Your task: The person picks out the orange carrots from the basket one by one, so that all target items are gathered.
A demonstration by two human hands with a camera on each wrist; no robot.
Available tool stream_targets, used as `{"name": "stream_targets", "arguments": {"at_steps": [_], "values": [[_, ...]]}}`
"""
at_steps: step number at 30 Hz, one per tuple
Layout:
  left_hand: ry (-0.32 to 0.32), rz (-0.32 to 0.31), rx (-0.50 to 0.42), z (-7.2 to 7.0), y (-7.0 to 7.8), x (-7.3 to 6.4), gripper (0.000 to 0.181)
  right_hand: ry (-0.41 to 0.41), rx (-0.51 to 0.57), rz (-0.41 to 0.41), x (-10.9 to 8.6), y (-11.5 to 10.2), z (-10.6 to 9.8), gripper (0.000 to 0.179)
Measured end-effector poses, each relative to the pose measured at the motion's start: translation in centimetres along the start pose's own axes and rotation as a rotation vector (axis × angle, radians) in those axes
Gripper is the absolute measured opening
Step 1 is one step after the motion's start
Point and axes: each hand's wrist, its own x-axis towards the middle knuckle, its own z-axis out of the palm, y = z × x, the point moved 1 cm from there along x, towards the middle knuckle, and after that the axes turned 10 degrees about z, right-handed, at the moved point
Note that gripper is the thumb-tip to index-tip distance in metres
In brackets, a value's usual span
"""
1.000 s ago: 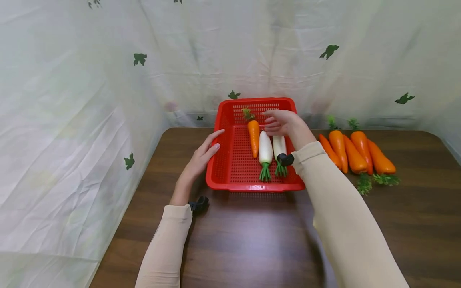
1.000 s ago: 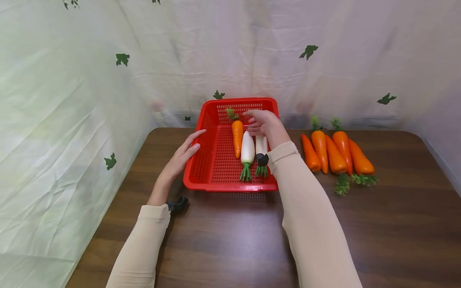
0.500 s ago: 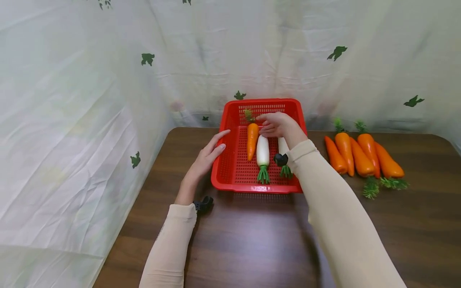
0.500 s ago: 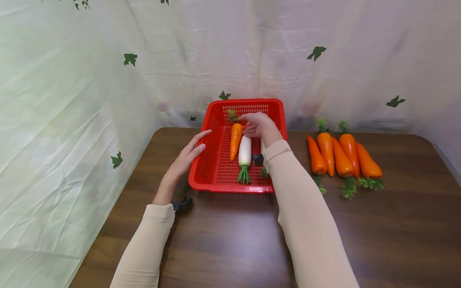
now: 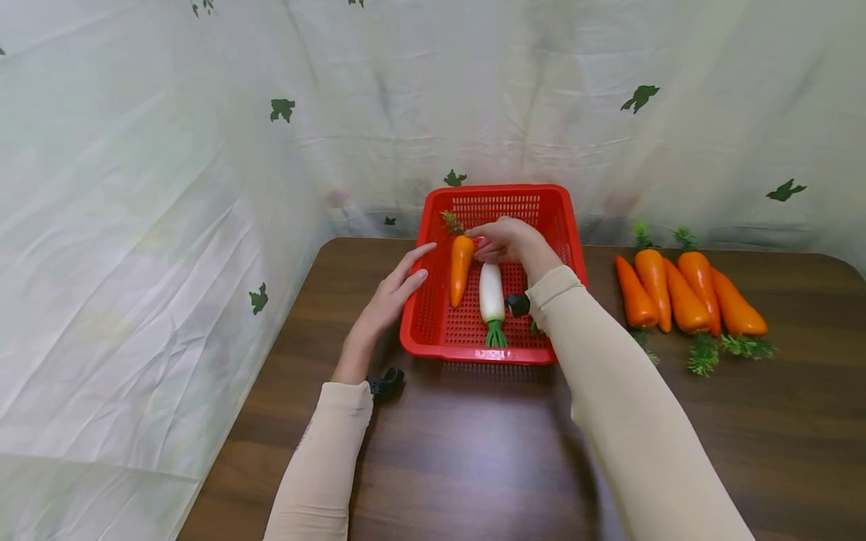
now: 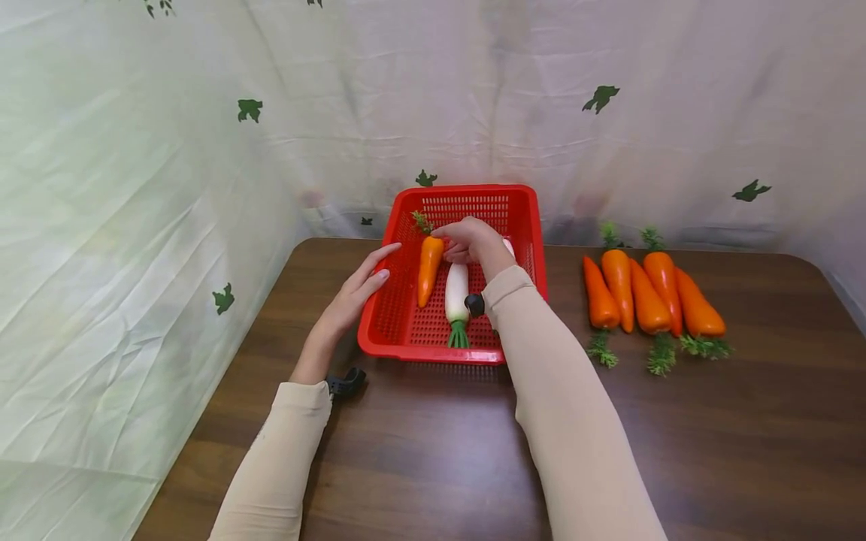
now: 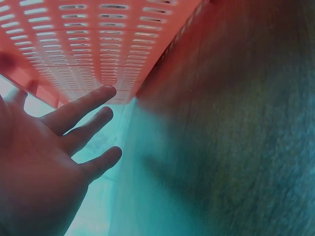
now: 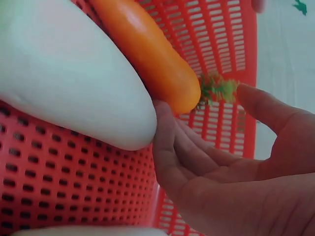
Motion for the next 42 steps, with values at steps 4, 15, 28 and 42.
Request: {"name": "stream_targets", "arguments": {"at_steps": [4,15,28,42], "values": [[0.017,0.015,0.033,0.0,0.1,-0.2,0.052,-0.059,-0.001,-0.035,0.0,-0.4,1.4,0.06],[0.029,0.045,0.059,0.3,0.0,-0.2,0.051,-0.036,0.046,-0.066,0.3,-0.3,2.4,0.055],[0.011,0.059,0.063,0.3,0.1,-0.3,0.052,-0.04,-0.027,-0.088,0.3,-0.5,3.3,0.05],[0.007,0.045,0.043,0.4,0.2,-0.3,0.054,-0.024,-0.05,-0.139,-0.9,-0.2,2.2,0.046]]}}
